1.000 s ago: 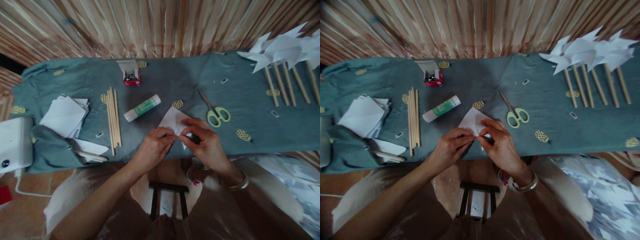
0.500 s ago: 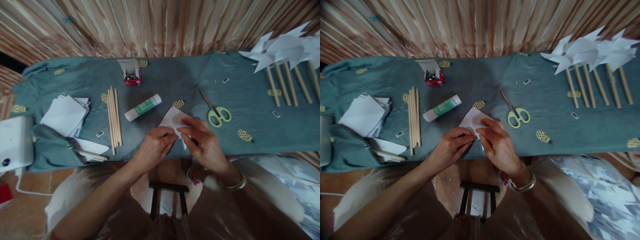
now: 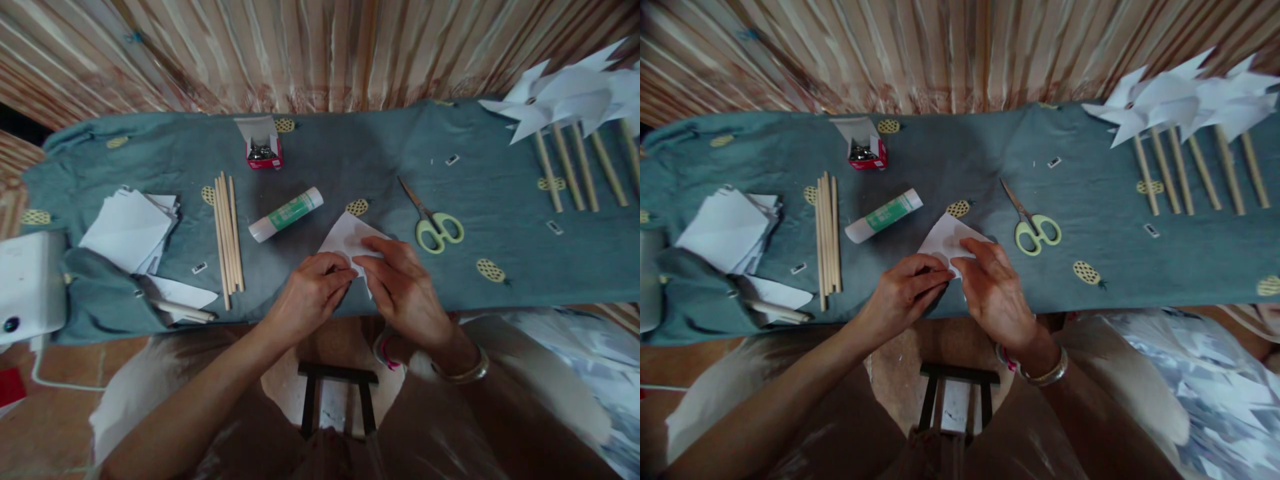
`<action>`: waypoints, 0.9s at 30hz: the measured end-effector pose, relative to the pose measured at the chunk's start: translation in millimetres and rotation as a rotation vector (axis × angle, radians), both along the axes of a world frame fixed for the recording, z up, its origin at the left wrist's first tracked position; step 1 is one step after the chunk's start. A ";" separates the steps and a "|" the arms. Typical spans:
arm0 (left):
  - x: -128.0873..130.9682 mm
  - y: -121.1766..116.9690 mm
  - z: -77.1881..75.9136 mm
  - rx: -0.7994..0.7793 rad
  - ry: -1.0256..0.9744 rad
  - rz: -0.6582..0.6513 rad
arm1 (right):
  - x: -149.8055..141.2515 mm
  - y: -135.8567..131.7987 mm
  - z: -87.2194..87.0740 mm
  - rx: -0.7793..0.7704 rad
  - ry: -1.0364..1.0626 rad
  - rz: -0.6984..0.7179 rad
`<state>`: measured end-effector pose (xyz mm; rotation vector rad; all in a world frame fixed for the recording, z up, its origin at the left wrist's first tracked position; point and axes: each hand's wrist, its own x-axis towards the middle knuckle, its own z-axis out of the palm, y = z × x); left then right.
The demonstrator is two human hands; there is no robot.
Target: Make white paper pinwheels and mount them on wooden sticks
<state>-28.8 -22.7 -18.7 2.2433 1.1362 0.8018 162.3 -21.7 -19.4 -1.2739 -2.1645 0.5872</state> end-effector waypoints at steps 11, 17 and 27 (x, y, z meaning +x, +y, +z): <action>2.4 -0.8 -0.5 0.067 0.025 0.007 | -5.7 -4.2 -5.0 -0.015 -0.010 -0.016; 2.2 -1.1 -4.1 0.139 0.060 0.003 | 2.1 2.4 -1.3 -0.010 0.077 -0.023; -4.5 2.3 -0.7 0.256 0.184 -0.005 | 8.7 18.7 3.9 -0.025 0.068 -0.150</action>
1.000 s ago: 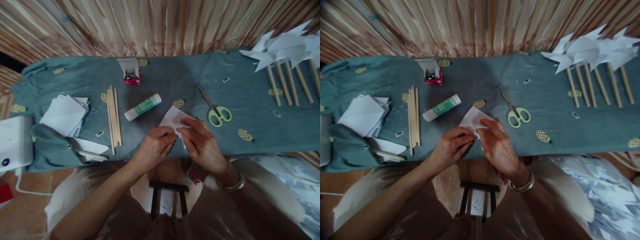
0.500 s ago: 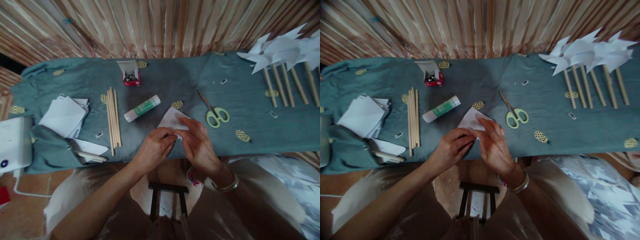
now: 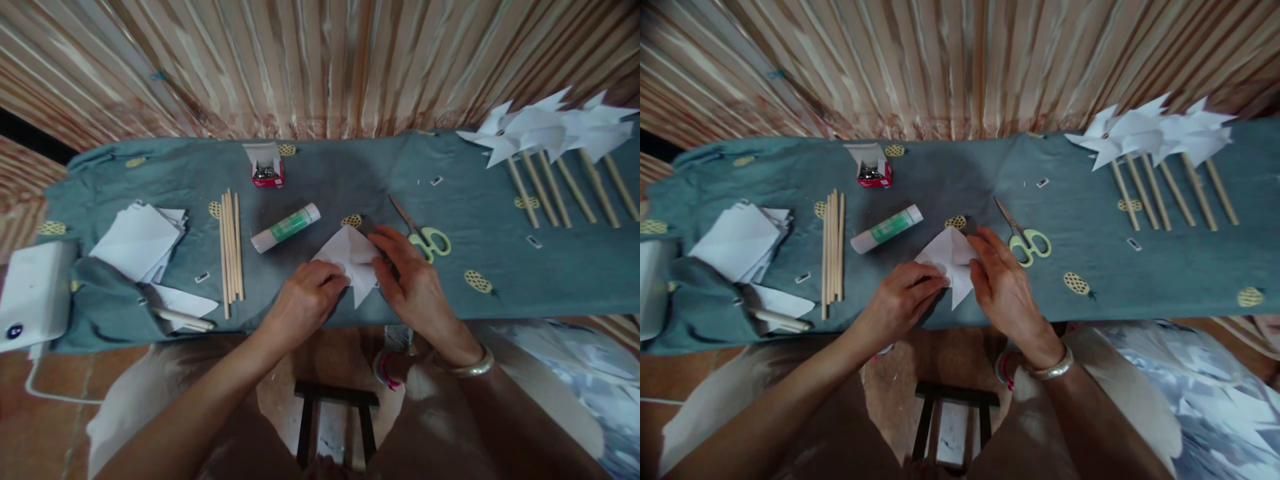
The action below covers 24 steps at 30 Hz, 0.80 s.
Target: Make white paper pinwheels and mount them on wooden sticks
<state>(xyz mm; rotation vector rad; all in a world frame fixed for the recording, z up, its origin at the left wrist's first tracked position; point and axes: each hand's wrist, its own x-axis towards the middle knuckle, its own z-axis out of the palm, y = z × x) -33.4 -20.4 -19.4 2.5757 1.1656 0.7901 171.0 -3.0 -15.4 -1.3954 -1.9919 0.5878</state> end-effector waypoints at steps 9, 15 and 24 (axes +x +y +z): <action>-13.7 3.1 8.9 0.023 0.023 0.063 | 0.3 -7.3 3.9 -0.061 0.037 -0.035; 1.3 -5.4 13.9 0.016 0.110 0.016 | 0.1 -8.5 -0.8 0.000 0.006 -0.016; 11.1 -5.1 11.0 0.121 0.228 0.007 | 4.6 -10.9 1.2 -0.026 0.025 0.030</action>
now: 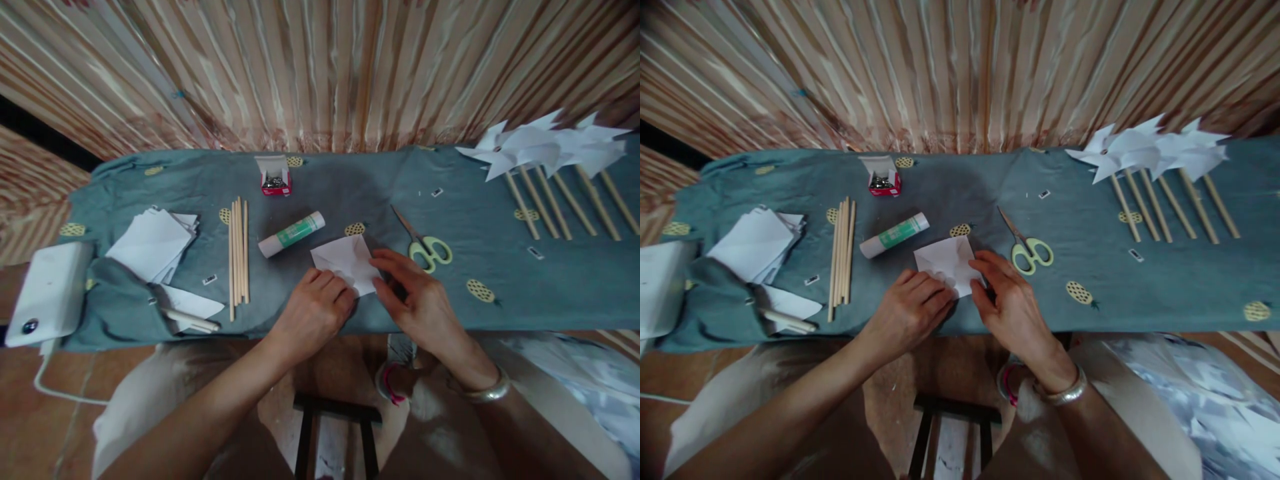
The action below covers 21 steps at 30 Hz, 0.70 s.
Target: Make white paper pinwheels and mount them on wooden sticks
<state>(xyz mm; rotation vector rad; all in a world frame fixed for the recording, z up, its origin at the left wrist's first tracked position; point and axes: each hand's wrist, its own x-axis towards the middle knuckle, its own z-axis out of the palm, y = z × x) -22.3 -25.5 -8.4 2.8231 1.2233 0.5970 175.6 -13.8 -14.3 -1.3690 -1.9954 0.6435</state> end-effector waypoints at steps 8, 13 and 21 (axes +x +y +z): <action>-3.1 -3.6 1.4 -0.001 0.038 -0.034 | 16.5 -10.1 8.1 -0.094 -0.030 0.133; -7.9 -10.4 4.6 -0.003 0.008 -0.096 | 23.6 -16.5 7.6 -0.131 0.021 0.125; -16.5 -23.9 4.3 -0.034 -0.012 -0.133 | 22.4 -19.1 11.9 -0.201 0.119 0.203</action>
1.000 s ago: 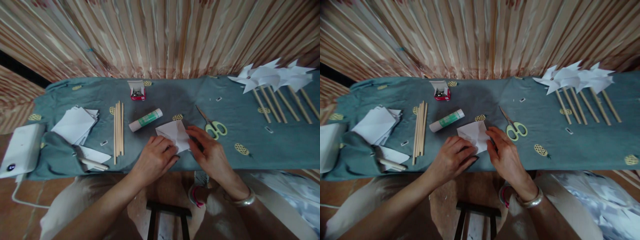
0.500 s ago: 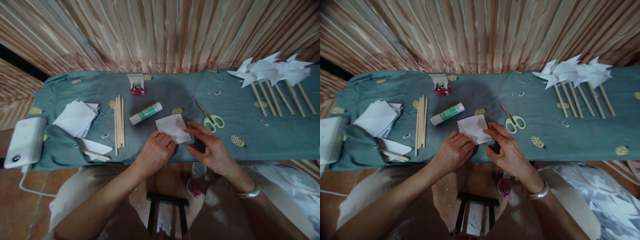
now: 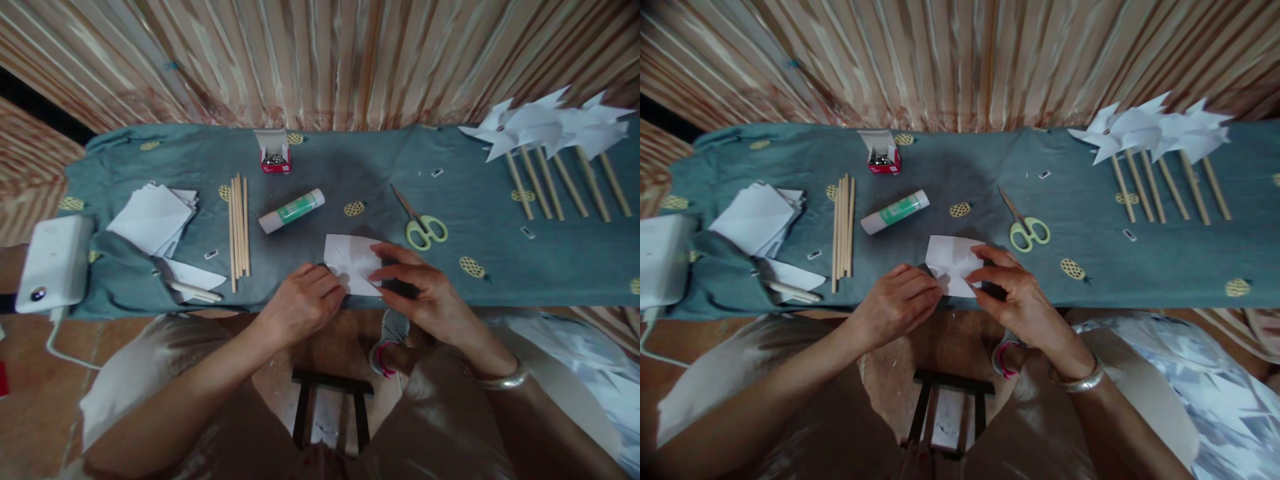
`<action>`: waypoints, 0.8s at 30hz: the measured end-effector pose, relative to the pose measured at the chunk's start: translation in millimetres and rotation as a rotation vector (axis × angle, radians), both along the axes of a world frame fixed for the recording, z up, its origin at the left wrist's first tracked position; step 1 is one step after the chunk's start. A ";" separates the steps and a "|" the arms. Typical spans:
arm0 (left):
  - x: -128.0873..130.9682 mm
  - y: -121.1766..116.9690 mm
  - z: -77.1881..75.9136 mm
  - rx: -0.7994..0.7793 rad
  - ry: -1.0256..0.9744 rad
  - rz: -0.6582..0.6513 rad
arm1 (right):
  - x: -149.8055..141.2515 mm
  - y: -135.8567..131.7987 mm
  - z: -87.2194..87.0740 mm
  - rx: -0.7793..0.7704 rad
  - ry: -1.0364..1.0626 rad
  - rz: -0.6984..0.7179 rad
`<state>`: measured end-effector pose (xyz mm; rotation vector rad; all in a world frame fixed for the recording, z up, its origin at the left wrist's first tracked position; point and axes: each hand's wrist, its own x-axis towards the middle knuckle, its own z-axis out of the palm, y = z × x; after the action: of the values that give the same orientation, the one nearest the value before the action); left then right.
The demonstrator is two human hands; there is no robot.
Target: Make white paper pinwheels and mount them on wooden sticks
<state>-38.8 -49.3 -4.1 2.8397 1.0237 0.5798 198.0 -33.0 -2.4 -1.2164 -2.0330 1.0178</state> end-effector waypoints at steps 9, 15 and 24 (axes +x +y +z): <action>3.0 -2.7 0.1 0.013 0.041 0.011 | -2.7 -1.1 -4.9 -0.030 0.059 0.053; 5.4 -5.6 2.0 -0.033 0.031 0.022 | -5.2 0.2 -3.6 -0.038 0.035 0.048; 8.7 -9.8 -4.9 -0.025 -0.018 0.016 | -12.7 0.4 -13.1 -0.038 0.056 -0.079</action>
<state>-30.0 -59.1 -9.0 2.8016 1.0436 0.5888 185.2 -32.5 -15.5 -1.2635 -1.9157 1.0451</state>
